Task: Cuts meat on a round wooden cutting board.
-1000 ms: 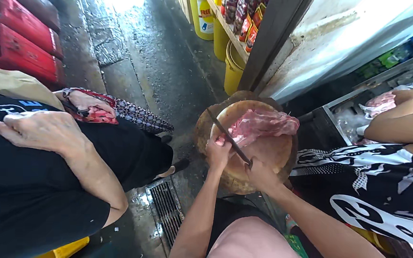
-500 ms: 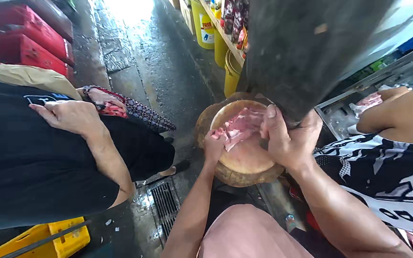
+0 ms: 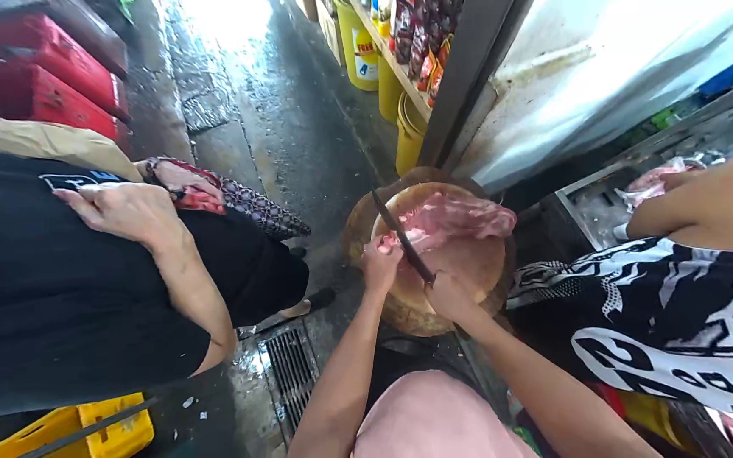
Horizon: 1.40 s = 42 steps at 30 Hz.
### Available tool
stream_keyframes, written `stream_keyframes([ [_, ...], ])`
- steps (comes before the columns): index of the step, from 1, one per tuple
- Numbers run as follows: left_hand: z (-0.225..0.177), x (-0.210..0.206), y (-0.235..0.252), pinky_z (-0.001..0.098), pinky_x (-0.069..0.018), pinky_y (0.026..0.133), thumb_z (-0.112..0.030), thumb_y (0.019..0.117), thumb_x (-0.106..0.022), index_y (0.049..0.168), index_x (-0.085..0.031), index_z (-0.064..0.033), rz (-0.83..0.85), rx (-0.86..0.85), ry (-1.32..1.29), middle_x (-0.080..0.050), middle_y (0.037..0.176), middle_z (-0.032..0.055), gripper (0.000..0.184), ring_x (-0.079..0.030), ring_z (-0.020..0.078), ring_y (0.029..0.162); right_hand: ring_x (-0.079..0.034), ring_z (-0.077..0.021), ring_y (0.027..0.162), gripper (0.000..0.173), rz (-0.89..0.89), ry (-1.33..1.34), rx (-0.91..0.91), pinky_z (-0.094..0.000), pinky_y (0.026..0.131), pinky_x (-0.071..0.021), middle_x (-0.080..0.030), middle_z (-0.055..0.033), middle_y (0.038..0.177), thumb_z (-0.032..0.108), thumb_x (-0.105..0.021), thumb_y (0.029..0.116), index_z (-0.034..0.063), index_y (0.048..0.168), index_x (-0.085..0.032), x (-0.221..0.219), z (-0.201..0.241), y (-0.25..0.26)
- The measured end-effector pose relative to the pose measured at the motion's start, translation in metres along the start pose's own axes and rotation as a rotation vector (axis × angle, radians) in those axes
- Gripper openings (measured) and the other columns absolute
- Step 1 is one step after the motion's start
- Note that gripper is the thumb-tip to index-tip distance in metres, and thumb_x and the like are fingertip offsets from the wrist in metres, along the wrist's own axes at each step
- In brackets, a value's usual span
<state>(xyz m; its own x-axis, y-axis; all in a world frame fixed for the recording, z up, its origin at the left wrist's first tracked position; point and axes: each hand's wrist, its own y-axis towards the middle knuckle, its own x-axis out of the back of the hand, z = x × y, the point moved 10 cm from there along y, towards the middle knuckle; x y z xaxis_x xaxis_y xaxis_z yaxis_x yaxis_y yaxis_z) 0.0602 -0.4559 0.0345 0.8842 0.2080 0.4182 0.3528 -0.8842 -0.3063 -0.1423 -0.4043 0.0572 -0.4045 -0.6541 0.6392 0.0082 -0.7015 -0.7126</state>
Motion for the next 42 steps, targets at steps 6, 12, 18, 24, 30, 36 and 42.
stream_keyframes([
  [6, 0.036, 0.018, 0.016, 0.0366, -0.0588, 0.062, -0.009, 0.0896, -0.068, 0.119, -0.067, -0.001, -0.064, 0.041, -0.631, -0.072, 0.089, 0.0109, 0.03, -0.068, 0.0185, 0.07, -0.07, -0.0347, 0.086, 0.042, 0.138, 0.0, -0.095, -0.0582, 0.077, -0.0572, -0.068, -0.0189, 0.095, 0.041, -0.055, 0.1014, 0.002, 0.112, -0.064, -0.003, -0.075, -0.064],
  [12, 0.041, 0.043, 0.006, 0.0374, -0.0599, 0.065, -0.01, 0.0993, -0.052, 0.112, -0.062, -0.0046, -0.134, 0.079, -0.949, -0.068, 0.083, 0.0068, 0.017, -0.068, 0.0177, 0.072, -0.068, -0.0307, 0.084, 0.039, 0.129, 0.002, -0.084, -0.0561, 0.076, -0.0562, -0.068, -0.0128, 0.089, 0.046, -0.059, 0.0998, 0.0078, 0.109, -0.065, 0.001, -0.119, -0.107],
  [18, -0.001, -0.005, 0.009, 0.0437, -0.0627, 0.072, -0.024, 0.0974, -0.068, 0.136, -0.059, -0.0076, -0.005, 0.047, -0.347, -0.073, 0.102, 0.0133, 0.043, -0.073, 0.022, 0.081, -0.065, -0.021, 0.069, 0.036, -0.085, 0.212, 0.075, -0.0489, 0.067, -0.0569, -0.064, -0.0048, 0.078, 0.046, -0.061, 0.0993, 0.0125, 0.109, -0.067, 0.052, -0.073, -0.093],
  [24, -0.033, -0.025, 0.015, 0.0562, -0.0559, 0.096, -0.042, 0.0914, -0.076, 0.153, -0.047, -0.0192, 0.049, -0.045, 0.112, -0.067, 0.13, 0.0145, 0.071, -0.068, 0.0296, 0.112, -0.064, -0.0202, 0.074, 0.032, -0.199, 0.287, 0.189, -0.0456, 0.07, -0.0557, -0.065, -0.0051, 0.08, 0.042, -0.058, 0.1012, 0.0112, 0.107, -0.068, 0.098, -0.003, -0.022],
  [30, -0.037, -0.034, 0.023, 0.0486, -0.0593, 0.087, -0.032, 0.0932, -0.076, 0.128, -0.066, -0.0103, 0.014, -0.041, 0.048, -0.072, 0.109, 0.0109, 0.042, -0.07, 0.0226, 0.096, -0.066, -0.0255, 0.073, 0.03, -0.155, 0.241, 0.241, -0.0508, 0.067, -0.0549, -0.064, -0.0088, 0.077, 0.04, -0.059, 0.102, 0.0104, 0.099, -0.067, 0.112, 0.031, 0.023],
  [36, -0.037, -0.032, 0.027, 0.0537, -0.0578, 0.088, -0.034, 0.0918, -0.077, 0.126, -0.067, -0.0093, 0.013, 0.017, 0.161, -0.073, 0.106, 0.0127, 0.043, -0.071, 0.0269, 0.096, -0.068, -0.0303, 0.083, 0.034, -0.04, 0.093, 0.162, -0.0543, 0.074, -0.056, -0.066, -0.0136, 0.086, 0.039, -0.056, 0.1036, 0.0065, 0.1, -0.065, 0.106, 0.036, 0.023],
  [42, -0.033, -0.031, 0.026, 0.0547, -0.0587, 0.085, -0.03, 0.0929, -0.074, 0.122, -0.069, -0.011, 0.023, 0.085, 0.138, -0.074, 0.102, 0.0112, 0.036, -0.072, 0.0271, 0.094, -0.07, -0.0348, 0.094, 0.043, 0.029, -0.104, -0.015, -0.0566, 0.081, -0.0575, -0.068, -0.0176, 0.1, 0.043, -0.051, 0.1042, 0.0026, 0.116, -0.062, 0.086, -0.014, -0.039],
])
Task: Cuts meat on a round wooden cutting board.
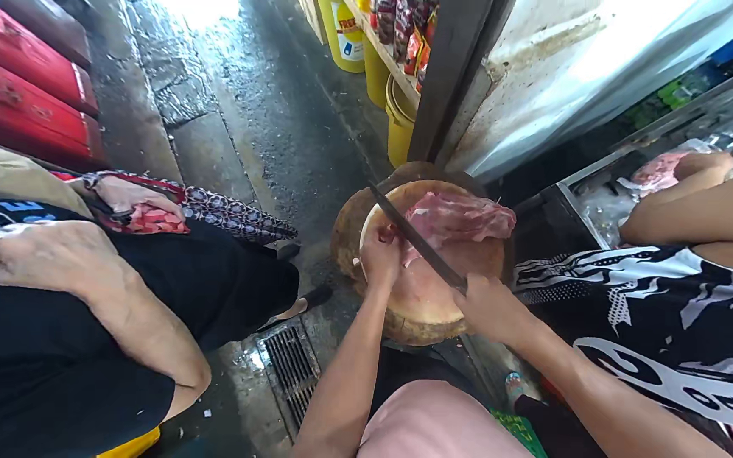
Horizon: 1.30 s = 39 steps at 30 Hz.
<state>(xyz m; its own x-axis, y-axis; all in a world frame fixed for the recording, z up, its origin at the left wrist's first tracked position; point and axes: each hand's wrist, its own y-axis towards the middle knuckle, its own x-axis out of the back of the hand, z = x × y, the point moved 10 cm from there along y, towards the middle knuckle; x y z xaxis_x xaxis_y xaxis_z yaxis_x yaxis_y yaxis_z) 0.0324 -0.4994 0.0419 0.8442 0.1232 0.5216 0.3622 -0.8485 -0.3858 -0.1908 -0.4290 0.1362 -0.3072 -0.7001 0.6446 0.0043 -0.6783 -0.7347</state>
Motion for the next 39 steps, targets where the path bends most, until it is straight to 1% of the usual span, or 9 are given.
stream_keyframes([
  [4, 0.001, -0.002, -0.001, 0.0523, -0.0594, 0.084, -0.032, 0.0922, -0.076, 0.122, -0.07, -0.0134, 0.057, 0.007, -0.019, -0.074, 0.1, 0.0085, 0.036, -0.071, 0.0243, 0.091, -0.071, -0.0343, 0.1, 0.044, 0.006, -0.134, -0.088, -0.0536, 0.083, -0.0587, -0.07, -0.0169, 0.105, 0.044, -0.046, 0.106, 0.0042, 0.121, -0.058, -0.009, -0.01, -0.018],
  [9, 0.005, -0.002, -0.005, 0.0542, -0.0589, 0.082, -0.028, 0.0865, -0.076, 0.116, -0.071, -0.0132, 0.084, -0.013, 0.01, -0.072, 0.1, 0.009, 0.034, -0.071, 0.0249, 0.091, -0.071, -0.0353, 0.102, 0.042, 0.006, -0.022, -0.05, -0.0569, 0.086, -0.0575, -0.07, -0.0188, 0.108, 0.039, -0.045, 0.1065, 0.0046, 0.122, -0.063, -0.021, 0.038, 0.04],
  [14, -0.002, 0.005, -0.007, 0.0561, -0.0564, 0.091, -0.037, 0.0846, -0.077, 0.128, -0.067, -0.0134, 0.068, -0.094, 0.048, -0.072, 0.111, 0.0102, 0.05, -0.069, 0.0272, 0.104, -0.07, -0.0336, 0.108, 0.041, -0.051, -0.027, -0.029, -0.0551, 0.089, -0.0578, -0.07, -0.0173, 0.114, 0.039, -0.044, 0.1061, 0.005, 0.121, -0.062, -0.038, 0.046, 0.064],
  [22, -0.004, 0.012, -0.004, 0.0604, -0.0567, 0.084, -0.037, 0.0895, -0.074, 0.113, -0.072, -0.0119, 0.053, -0.004, 0.082, -0.074, 0.098, 0.0128, 0.034, -0.071, 0.0322, 0.095, -0.068, -0.0285, 0.084, 0.039, -0.207, 0.152, 0.102, -0.0528, 0.076, -0.0568, -0.067, -0.0111, 0.089, 0.045, -0.056, 0.1006, 0.0084, 0.111, -0.065, -0.015, 0.023, 0.027],
  [25, -0.003, 0.017, -0.008, 0.0616, -0.0564, 0.08, -0.038, 0.0886, -0.073, 0.111, -0.073, -0.0114, 0.036, -0.031, 0.104, -0.073, 0.093, 0.0126, 0.035, -0.071, 0.0332, 0.09, -0.068, -0.0252, 0.078, 0.034, -0.411, 0.208, 0.243, -0.0503, 0.074, -0.0578, -0.068, -0.0098, 0.084, 0.039, -0.062, 0.0996, 0.0072, 0.11, -0.068, 0.042, 0.039, -0.022],
  [29, 0.001, 0.019, -0.012, 0.0608, -0.0561, 0.077, -0.035, 0.0877, -0.073, 0.107, -0.075, -0.0129, 0.007, -0.01, 0.074, -0.073, 0.091, 0.012, 0.029, -0.071, 0.0324, 0.088, -0.06, -0.0113, 0.052, 0.026, -0.834, 0.373, 0.602, -0.0369, 0.049, -0.0558, -0.063, 0.0008, 0.066, 0.034, -0.064, 0.099, 0.0095, 0.107, -0.067, 0.132, 0.073, -0.108],
  [33, 0.003, 0.015, -0.01, 0.0617, -0.0559, 0.079, -0.035, 0.0874, -0.072, 0.109, -0.073, -0.0116, 0.0, 0.014, 0.06, -0.073, 0.094, 0.0135, 0.032, -0.07, 0.0336, 0.09, -0.063, -0.0123, 0.054, 0.019, -1.061, 0.668, 0.997, -0.0359, 0.047, -0.0583, -0.064, -0.0008, 0.07, 0.021, -0.057, 0.1031, 0.0027, 0.107, -0.059, 0.158, 0.104, -0.152],
  [36, 0.004, 0.017, -0.009, 0.0599, -0.0562, 0.076, -0.035, 0.0881, -0.072, 0.106, -0.073, -0.0117, -0.018, -0.01, 0.064, -0.072, 0.09, 0.0123, 0.029, -0.07, 0.0316, 0.086, -0.066, -0.0178, 0.061, 0.03, -0.793, 0.487, 0.521, -0.0408, 0.058, -0.0594, -0.066, -0.005, 0.071, 0.031, -0.06, 0.0997, 0.0037, 0.109, -0.065, 0.05, 0.071, -0.048],
  [39, 0.008, 0.015, -0.014, 0.0571, -0.0594, 0.079, -0.033, 0.0888, -0.072, 0.115, -0.071, -0.0109, 0.018, 0.004, -0.013, -0.073, 0.096, 0.0122, 0.034, -0.072, 0.0289, 0.088, -0.07, -0.0368, 0.103, 0.043, -0.146, 0.117, 0.054, -0.0604, 0.087, -0.0566, -0.07, -0.0197, 0.108, 0.04, -0.049, 0.103, 0.0047, 0.12, -0.065, -0.046, 0.036, 0.045],
])
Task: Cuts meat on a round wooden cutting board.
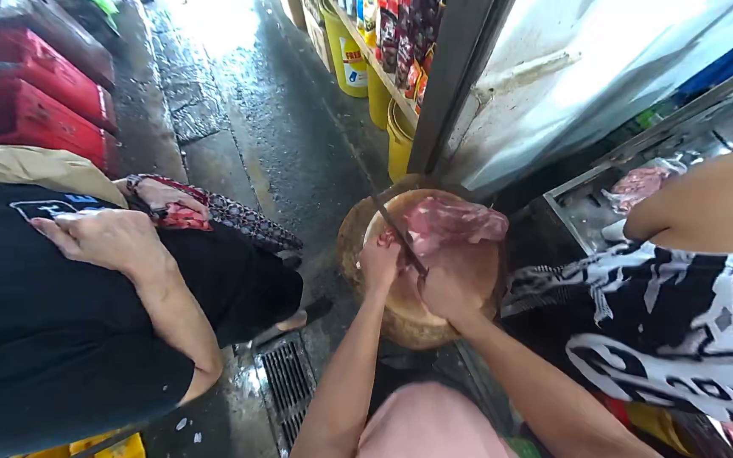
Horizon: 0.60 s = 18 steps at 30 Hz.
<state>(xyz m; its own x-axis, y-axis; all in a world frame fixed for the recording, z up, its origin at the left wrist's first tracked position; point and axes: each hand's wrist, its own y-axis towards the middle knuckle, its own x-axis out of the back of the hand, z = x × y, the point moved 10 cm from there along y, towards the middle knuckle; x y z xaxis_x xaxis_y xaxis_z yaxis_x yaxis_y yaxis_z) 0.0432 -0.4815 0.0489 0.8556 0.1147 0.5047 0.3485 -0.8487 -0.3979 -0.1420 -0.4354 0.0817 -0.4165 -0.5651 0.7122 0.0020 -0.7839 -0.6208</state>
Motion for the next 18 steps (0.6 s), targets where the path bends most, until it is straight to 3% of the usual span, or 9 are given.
stream_keyframes([
  [2, 0.005, -0.004, -0.002, 0.0543, -0.0603, 0.079, -0.031, 0.0872, -0.074, 0.118, -0.07, -0.0107, 0.041, -0.014, -0.027, -0.073, 0.096, 0.0118, 0.037, -0.072, 0.0268, 0.086, -0.069, -0.0386, 0.109, 0.044, 0.113, -0.071, -0.055, -0.0615, 0.089, -0.0557, -0.069, -0.0212, 0.115, 0.04, -0.047, 0.1038, 0.0037, 0.121, -0.064, -0.015, -0.008, 0.007],
  [5, -0.011, -0.005, 0.002, 0.055, -0.0579, 0.09, -0.032, 0.085, -0.075, 0.127, -0.068, -0.0128, 0.057, -0.056, 0.059, -0.073, 0.108, 0.012, 0.047, -0.071, 0.0275, 0.1, -0.07, -0.0373, 0.107, 0.042, 0.073, -0.063, -0.049, -0.0594, 0.088, -0.057, -0.069, -0.0208, 0.114, 0.038, -0.049, 0.1031, 0.0029, 0.121, -0.063, -0.008, -0.009, 0.008],
  [8, -0.012, -0.014, -0.001, 0.0586, -0.0561, 0.092, -0.032, 0.0858, -0.075, 0.129, -0.068, -0.0167, 0.05, -0.082, 0.127, -0.074, 0.111, 0.0112, 0.047, -0.07, 0.0294, 0.105, -0.07, -0.037, 0.106, 0.042, 0.11, -0.032, -0.118, -0.0594, 0.086, -0.0573, -0.069, -0.0208, 0.112, 0.039, -0.051, 0.102, 0.0019, 0.121, -0.06, -0.015, -0.038, -0.011],
  [12, -0.015, 0.006, 0.008, 0.0615, -0.0553, 0.086, -0.034, 0.0916, -0.072, 0.12, -0.072, -0.0123, 0.068, -0.049, 0.046, -0.073, 0.107, 0.0162, 0.036, -0.07, 0.0346, 0.099, -0.07, -0.0376, 0.098, 0.04, 0.175, -0.008, -0.136, -0.0611, 0.084, -0.0565, -0.069, -0.0209, 0.104, 0.038, -0.055, 0.1009, 0.0013, 0.114, -0.063, -0.021, -0.086, -0.051],
  [14, -0.01, 0.017, 0.021, 0.0564, -0.0579, 0.083, -0.032, 0.0919, -0.073, 0.116, -0.073, -0.0097, 0.058, -0.039, -0.067, -0.073, 0.104, 0.0147, 0.033, -0.071, 0.0301, 0.093, -0.071, -0.0358, 0.089, 0.039, 0.199, 0.008, -0.144, -0.0605, 0.079, -0.057, -0.069, -0.019, 0.096, 0.039, -0.056, 0.1005, 0.0025, 0.109, -0.065, -0.019, -0.111, -0.077],
  [16, -0.001, 0.018, 0.032, 0.0524, -0.0594, 0.077, -0.029, 0.0907, -0.075, 0.114, -0.073, -0.0085, 0.064, -0.046, -0.143, -0.072, 0.1, 0.0136, 0.031, -0.07, 0.0269, 0.085, -0.07, -0.0349, 0.088, 0.039, 0.227, 0.018, -0.145, -0.0609, 0.08, -0.0562, -0.069, -0.0174, 0.094, 0.041, -0.057, 0.1007, 0.0045, 0.109, -0.066, -0.017, -0.136, -0.099],
  [18, 0.0, 0.013, 0.029, 0.0514, -0.0594, 0.073, -0.027, 0.0897, -0.075, 0.119, -0.071, -0.0109, 0.108, -0.101, -0.128, -0.072, 0.103, 0.013, 0.033, -0.07, 0.0266, 0.085, -0.07, -0.0326, 0.081, 0.04, 0.237, 0.046, -0.154, -0.0589, 0.076, -0.0574, -0.069, -0.0152, 0.09, 0.044, -0.059, 0.0995, 0.0062, 0.108, -0.067, -0.022, -0.162, -0.108],
])
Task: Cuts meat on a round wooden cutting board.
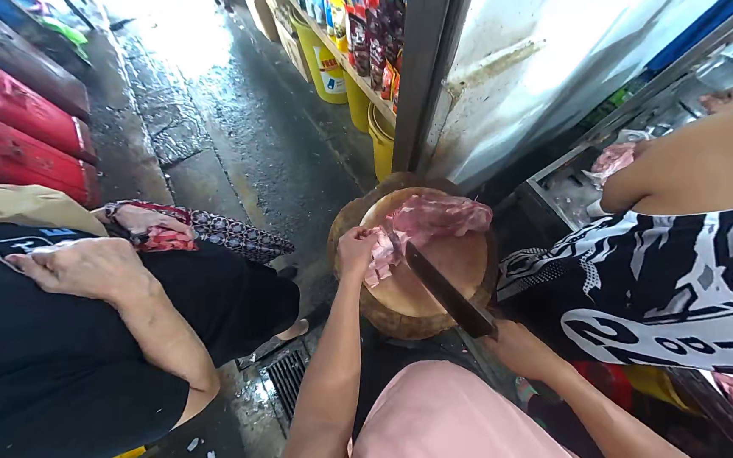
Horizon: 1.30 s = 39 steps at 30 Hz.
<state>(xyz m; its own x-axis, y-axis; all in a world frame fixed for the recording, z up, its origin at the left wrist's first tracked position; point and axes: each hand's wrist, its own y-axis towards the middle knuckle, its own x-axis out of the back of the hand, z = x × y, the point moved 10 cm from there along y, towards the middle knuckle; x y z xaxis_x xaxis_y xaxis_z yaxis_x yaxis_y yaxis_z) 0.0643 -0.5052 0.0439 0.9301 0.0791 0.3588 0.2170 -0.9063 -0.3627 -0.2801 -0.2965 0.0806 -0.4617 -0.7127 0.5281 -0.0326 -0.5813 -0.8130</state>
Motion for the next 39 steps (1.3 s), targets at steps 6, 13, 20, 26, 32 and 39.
stream_keyframes([
  [6, -0.027, -0.044, -0.021, 0.0593, -0.0556, 0.093, -0.037, 0.0859, -0.079, 0.134, -0.065, -0.0157, 0.068, -0.138, 0.329, -0.071, 0.12, 0.0124, 0.055, -0.068, 0.0301, 0.109, -0.067, -0.0249, 0.068, 0.038, -0.057, 0.177, -0.009, -0.0514, 0.066, -0.0574, -0.065, -0.0078, 0.078, 0.049, -0.063, 0.0963, 0.0114, 0.102, -0.065, -0.023, -0.039, -0.008],
  [13, -0.028, -0.039, -0.038, 0.0571, -0.0545, 0.098, -0.05, 0.0887, -0.074, 0.155, -0.044, -0.0169, -0.05, -0.181, 0.353, -0.066, 0.13, 0.0157, 0.08, -0.065, 0.0318, 0.116, -0.07, -0.0298, 0.079, 0.039, -0.285, 0.15, -0.083, -0.0555, 0.073, -0.0577, -0.068, -0.0107, 0.082, 0.048, -0.059, 0.0994, 0.0108, 0.108, -0.065, -0.017, -0.061, -0.009],
  [20, -0.07, -0.016, -0.061, 0.0505, -0.0491, 0.108, -0.033, 0.1022, -0.062, 0.14, -0.059, -0.0041, -0.228, -0.347, 0.337, -0.062, 0.135, 0.0194, 0.048, -0.061, 0.0312, 0.125, -0.072, -0.0322, 0.087, 0.043, -0.242, 0.26, -0.064, -0.0568, 0.08, -0.0586, -0.072, -0.0142, 0.091, 0.045, -0.056, 0.1012, 0.007, 0.119, -0.065, -0.024, -0.063, 0.0],
  [26, -0.143, -0.047, -0.074, 0.0407, -0.0601, 0.089, -0.018, 0.1045, -0.059, 0.122, -0.07, -0.0077, -0.14, -0.476, 0.296, -0.073, 0.112, 0.009, 0.023, -0.071, 0.017, 0.096, -0.073, -0.0328, 0.09, 0.045, -0.223, 0.26, -0.062, -0.0557, 0.082, -0.059, -0.072, -0.0148, 0.095, 0.046, -0.055, 0.1016, 0.007, 0.123, -0.062, -0.031, -0.073, 0.006],
  [32, -0.241, -0.116, -0.061, 0.0405, -0.0595, 0.094, -0.022, 0.1029, -0.061, 0.138, -0.061, -0.0067, 0.191, -0.668, 0.351, -0.071, 0.12, 0.0105, 0.038, -0.071, 0.0189, 0.106, -0.072, -0.0345, 0.095, 0.048, -0.169, 0.214, -0.064, -0.0581, 0.084, -0.0581, -0.072, -0.0159, 0.099, 0.049, -0.054, 0.1015, 0.0073, 0.124, -0.062, -0.026, -0.076, -0.001],
  [39, -0.257, -0.292, 0.014, 0.0598, -0.0543, 0.095, -0.042, 0.1039, -0.057, 0.125, -0.067, 0.0007, 0.679, -0.616, 0.731, -0.071, 0.113, 0.0238, 0.048, -0.069, 0.038, 0.106, -0.072, -0.0426, 0.104, 0.049, -0.172, 0.128, -0.267, -0.064, 0.085, -0.0571, -0.074, -0.0215, 0.107, 0.046, -0.054, 0.1009, 0.009, 0.131, -0.063, -0.03, -0.052, -0.041],
])
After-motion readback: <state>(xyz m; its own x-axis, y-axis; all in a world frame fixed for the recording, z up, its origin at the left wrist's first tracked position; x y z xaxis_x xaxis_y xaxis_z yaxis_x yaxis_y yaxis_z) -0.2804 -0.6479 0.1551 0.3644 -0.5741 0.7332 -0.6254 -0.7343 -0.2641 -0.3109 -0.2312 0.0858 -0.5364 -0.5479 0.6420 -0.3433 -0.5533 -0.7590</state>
